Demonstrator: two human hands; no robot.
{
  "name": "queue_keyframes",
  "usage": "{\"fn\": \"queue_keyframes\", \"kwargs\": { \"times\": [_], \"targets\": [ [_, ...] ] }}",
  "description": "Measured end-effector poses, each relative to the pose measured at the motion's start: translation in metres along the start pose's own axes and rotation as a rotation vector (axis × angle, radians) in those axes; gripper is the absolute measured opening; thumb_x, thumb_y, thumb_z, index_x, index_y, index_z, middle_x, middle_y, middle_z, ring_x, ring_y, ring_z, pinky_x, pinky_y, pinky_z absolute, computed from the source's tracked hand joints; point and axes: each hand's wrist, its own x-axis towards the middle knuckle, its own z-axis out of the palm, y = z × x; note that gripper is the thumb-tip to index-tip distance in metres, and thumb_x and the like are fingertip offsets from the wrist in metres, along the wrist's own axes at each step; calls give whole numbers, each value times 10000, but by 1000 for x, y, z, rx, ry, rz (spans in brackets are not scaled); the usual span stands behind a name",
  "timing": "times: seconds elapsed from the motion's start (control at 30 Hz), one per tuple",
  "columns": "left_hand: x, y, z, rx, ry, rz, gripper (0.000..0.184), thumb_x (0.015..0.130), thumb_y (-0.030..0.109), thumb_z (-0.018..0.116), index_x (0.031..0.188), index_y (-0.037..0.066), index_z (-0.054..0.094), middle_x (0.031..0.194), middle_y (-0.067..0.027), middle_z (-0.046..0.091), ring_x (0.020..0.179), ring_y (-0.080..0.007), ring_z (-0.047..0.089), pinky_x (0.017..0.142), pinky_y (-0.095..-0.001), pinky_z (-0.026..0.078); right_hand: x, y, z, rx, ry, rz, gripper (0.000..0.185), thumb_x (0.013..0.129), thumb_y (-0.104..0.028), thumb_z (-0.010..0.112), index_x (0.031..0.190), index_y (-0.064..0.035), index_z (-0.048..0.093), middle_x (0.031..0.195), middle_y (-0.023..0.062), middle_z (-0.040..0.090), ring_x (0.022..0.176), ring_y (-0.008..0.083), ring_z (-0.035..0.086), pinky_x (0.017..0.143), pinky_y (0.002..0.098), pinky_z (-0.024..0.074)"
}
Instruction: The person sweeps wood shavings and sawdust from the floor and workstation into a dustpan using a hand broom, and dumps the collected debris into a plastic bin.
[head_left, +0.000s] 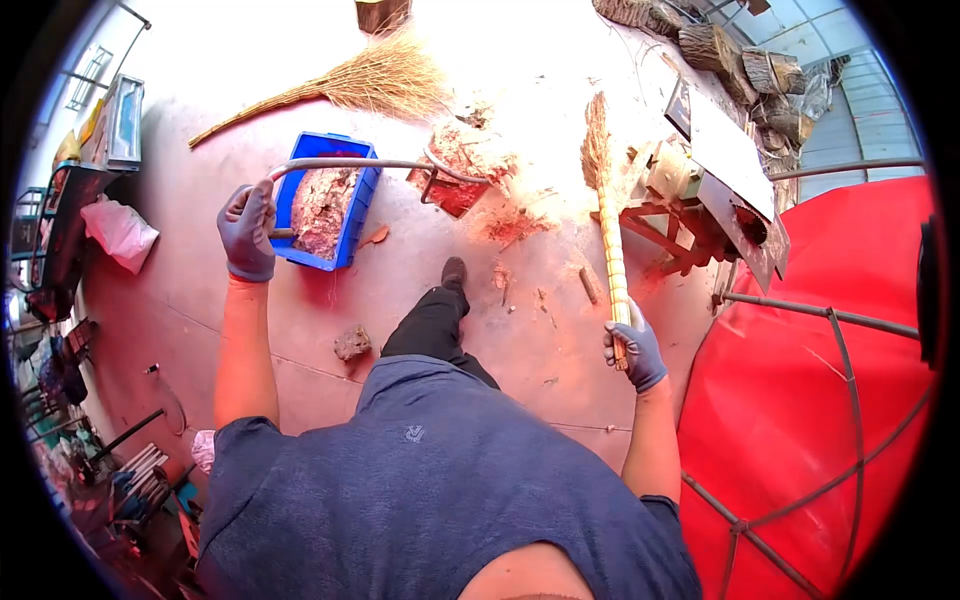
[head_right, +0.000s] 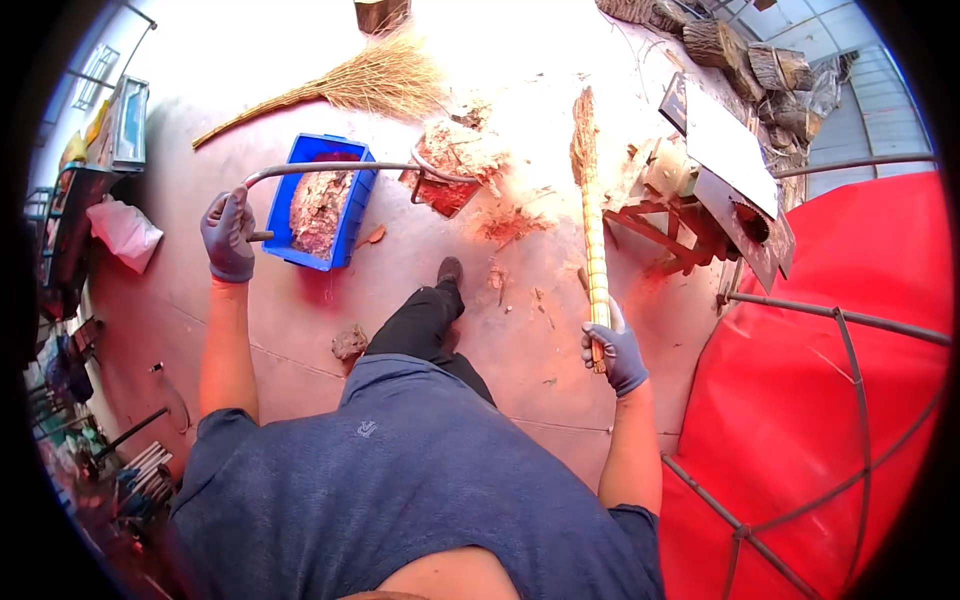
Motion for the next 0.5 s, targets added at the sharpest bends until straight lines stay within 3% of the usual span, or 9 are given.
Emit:
{"fn": "queue_keyframes", "kwargs": {
  "times": [0.13, 0.33, 0.47, 0.5],
  "targets": [
    [3, 35, -67, -8, 96, 110, 230, 929, 229, 691, 785, 61, 627, 638, 60, 457, 465, 10, 290, 430, -193, 178, -85, 83, -36, 224, 110, 12, 784, 849, -86, 656, 1522, -178, 264, 695, 64, 558, 519, 169, 565, 441, 300, 479],
    [8, 82, -127, 114, 136, 81, 185, 914, 223, 708, 840, 57, 673, 649, 60, 460, 455, 14, 271, 416, -198, 149, -171, 221, -54, 234, 212, 164, 778, 856, -72, 617, 1524, -195, 237, 688, 71, 554, 504, 186, 575, 412, 321, 486],
    [32, 91, -138, 199, 159, 101, 207, 903, 252, 723, 811, 75, 667, 645, 74, 469, 443, 16, 273, 410, -192, 155, -206, 309, -34, 356, 306, 306, 395, 863, -102, 627, 1209, -155, 445, 677, 77, 552, 503, 193, 568, 408, 334, 482],
    [43, 90, -138, 228, 161, 97, 220, 904, 271, 723, 787, 97, 656, 631, 88, 461, 413, 20, 265, 389, -188, 158, -210, 322, -25, 358, 302, 302, 395, 863, -102, 627, 1209, -155, 445, 677, 77, 552, 503, 193, 568, 408, 334, 482]
  ]
}}
